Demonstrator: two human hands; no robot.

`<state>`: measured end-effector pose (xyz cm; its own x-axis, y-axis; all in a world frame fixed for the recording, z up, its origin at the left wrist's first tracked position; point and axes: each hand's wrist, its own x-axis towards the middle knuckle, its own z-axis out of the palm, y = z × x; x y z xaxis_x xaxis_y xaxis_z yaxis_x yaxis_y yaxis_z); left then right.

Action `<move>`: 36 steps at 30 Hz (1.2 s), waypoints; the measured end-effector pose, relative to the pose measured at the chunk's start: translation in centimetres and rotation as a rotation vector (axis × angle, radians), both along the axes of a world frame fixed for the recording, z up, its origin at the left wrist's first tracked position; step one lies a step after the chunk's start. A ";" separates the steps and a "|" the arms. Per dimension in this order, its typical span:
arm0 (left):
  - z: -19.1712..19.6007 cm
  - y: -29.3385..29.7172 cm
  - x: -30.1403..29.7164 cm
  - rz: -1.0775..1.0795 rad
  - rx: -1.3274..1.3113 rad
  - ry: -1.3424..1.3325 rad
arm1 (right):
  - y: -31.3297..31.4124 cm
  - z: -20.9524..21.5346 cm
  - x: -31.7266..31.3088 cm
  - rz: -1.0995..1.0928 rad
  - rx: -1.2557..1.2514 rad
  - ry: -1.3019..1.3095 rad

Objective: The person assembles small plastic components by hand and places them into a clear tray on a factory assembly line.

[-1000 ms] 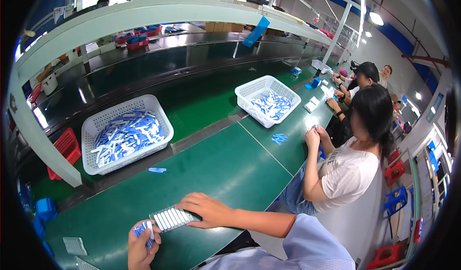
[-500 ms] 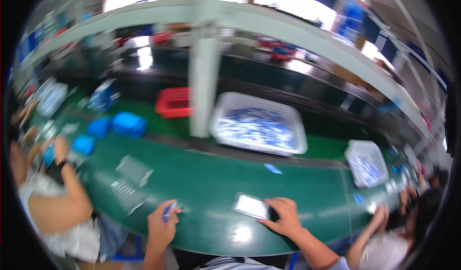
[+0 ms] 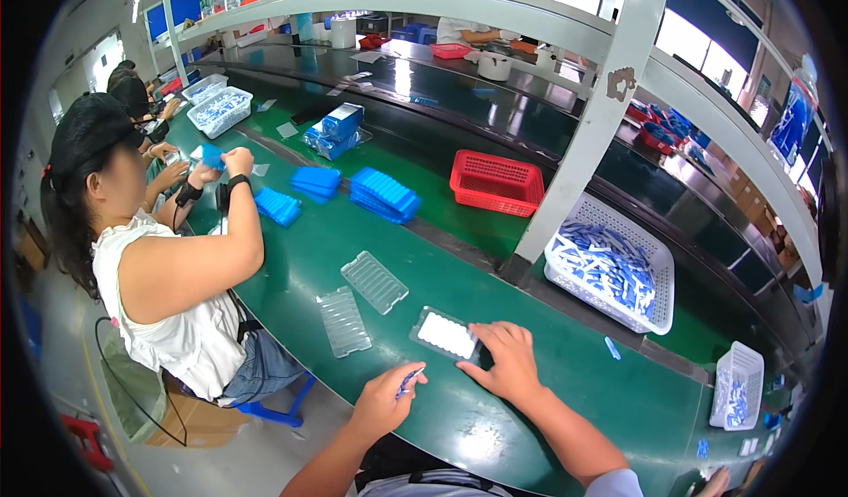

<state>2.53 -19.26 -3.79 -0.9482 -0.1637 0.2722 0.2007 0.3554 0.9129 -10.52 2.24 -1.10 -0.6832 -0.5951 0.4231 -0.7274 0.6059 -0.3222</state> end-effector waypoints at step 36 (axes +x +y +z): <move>-7.0 -0.9 3.0 0.495 0.047 0.471 | -27.0 3.1 3.2 0.009 0.366 -0.543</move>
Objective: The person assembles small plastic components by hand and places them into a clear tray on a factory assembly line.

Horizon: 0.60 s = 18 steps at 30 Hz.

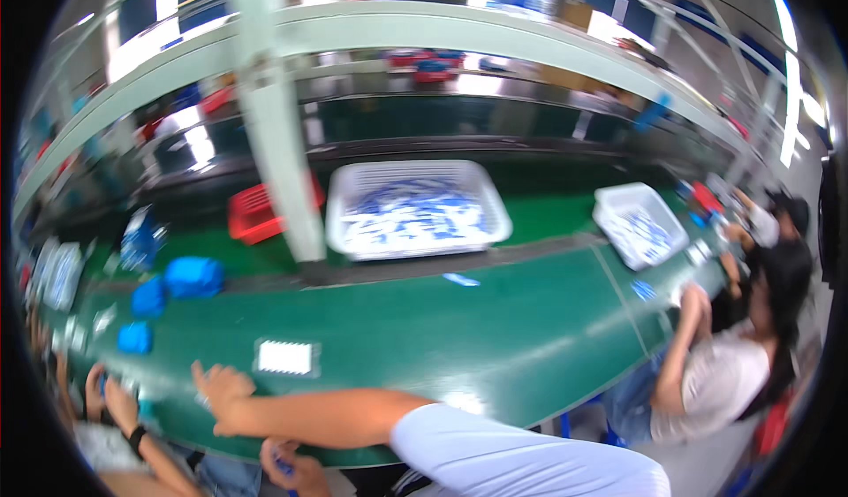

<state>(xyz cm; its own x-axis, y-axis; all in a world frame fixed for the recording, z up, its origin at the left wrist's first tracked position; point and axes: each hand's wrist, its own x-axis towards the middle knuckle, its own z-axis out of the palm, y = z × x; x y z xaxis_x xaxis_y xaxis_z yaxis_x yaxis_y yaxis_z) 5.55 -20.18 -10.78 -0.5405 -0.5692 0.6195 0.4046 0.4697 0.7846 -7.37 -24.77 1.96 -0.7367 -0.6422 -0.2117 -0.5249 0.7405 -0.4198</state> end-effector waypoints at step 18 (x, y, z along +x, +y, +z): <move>3.8 1.7 -3.0 0.125 0.057 0.142 | 32.7 4.3 2.5 -0.062 -0.274 0.346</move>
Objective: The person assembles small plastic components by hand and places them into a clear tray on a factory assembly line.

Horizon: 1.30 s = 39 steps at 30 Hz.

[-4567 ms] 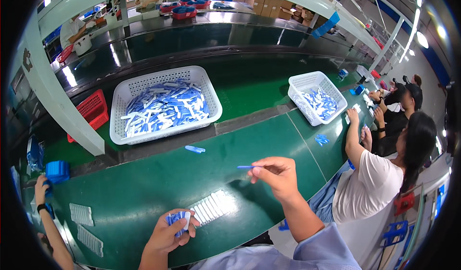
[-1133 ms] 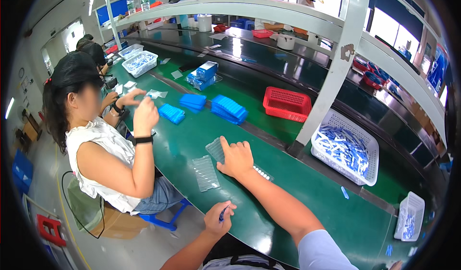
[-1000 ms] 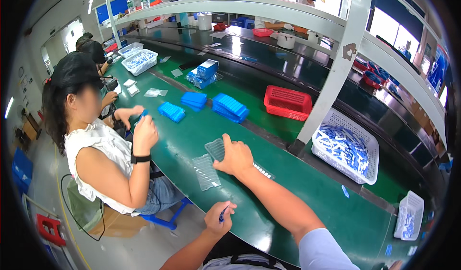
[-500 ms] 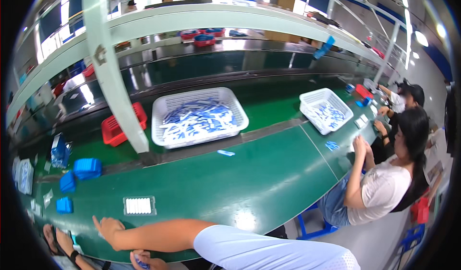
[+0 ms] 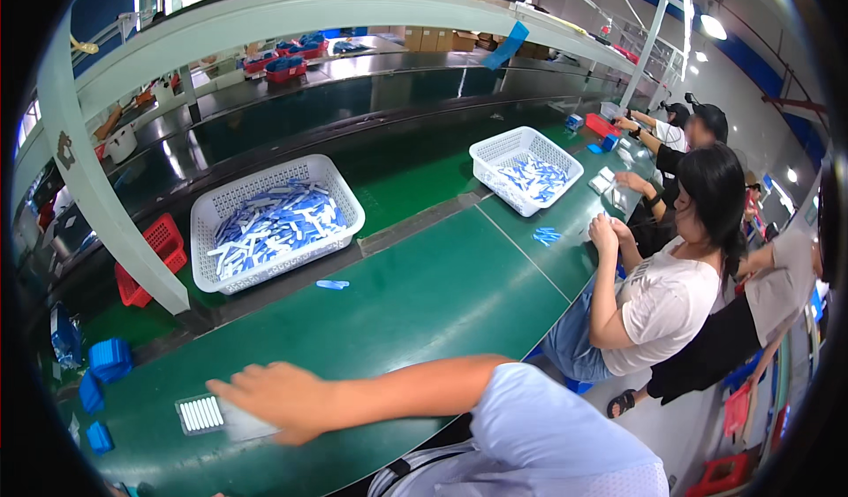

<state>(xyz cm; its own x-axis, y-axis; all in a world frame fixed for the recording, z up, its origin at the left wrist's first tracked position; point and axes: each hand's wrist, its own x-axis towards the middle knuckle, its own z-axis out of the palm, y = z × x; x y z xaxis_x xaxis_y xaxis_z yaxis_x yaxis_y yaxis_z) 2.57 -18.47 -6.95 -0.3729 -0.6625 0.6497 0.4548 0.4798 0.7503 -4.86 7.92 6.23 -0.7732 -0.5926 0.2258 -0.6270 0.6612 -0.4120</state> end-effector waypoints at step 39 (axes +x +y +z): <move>5.5 14.0 4.8 -1.372 1.157 -0.892 | 13.0 -7.0 7.6 -0.155 -0.003 -0.046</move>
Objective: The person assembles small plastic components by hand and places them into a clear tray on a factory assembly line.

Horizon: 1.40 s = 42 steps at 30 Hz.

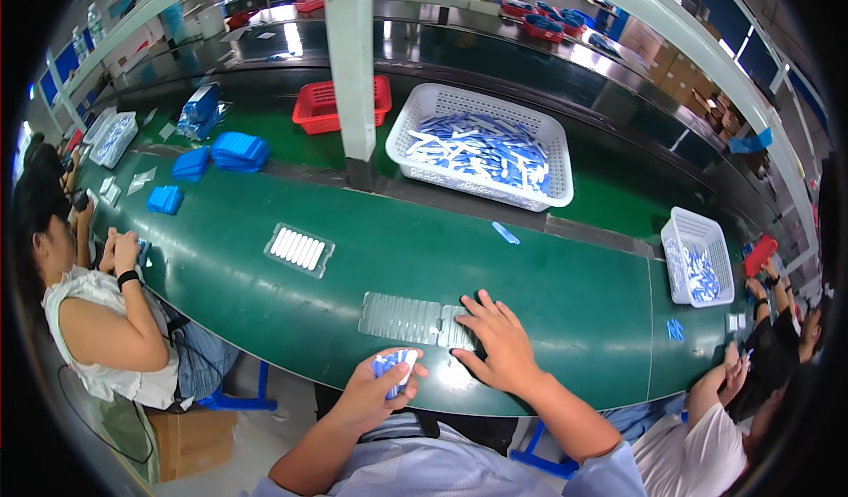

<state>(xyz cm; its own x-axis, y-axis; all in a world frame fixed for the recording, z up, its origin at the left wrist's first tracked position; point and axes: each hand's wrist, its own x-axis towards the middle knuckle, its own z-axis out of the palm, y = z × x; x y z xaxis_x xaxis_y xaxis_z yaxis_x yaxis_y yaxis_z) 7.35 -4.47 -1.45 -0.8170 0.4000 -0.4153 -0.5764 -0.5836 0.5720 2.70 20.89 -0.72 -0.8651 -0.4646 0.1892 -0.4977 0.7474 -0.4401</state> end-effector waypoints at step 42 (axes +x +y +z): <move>-0.3 -3.4 1.5 0.031 -0.235 0.205 | -2.5 2.6 1.6 -0.199 -1.113 -0.329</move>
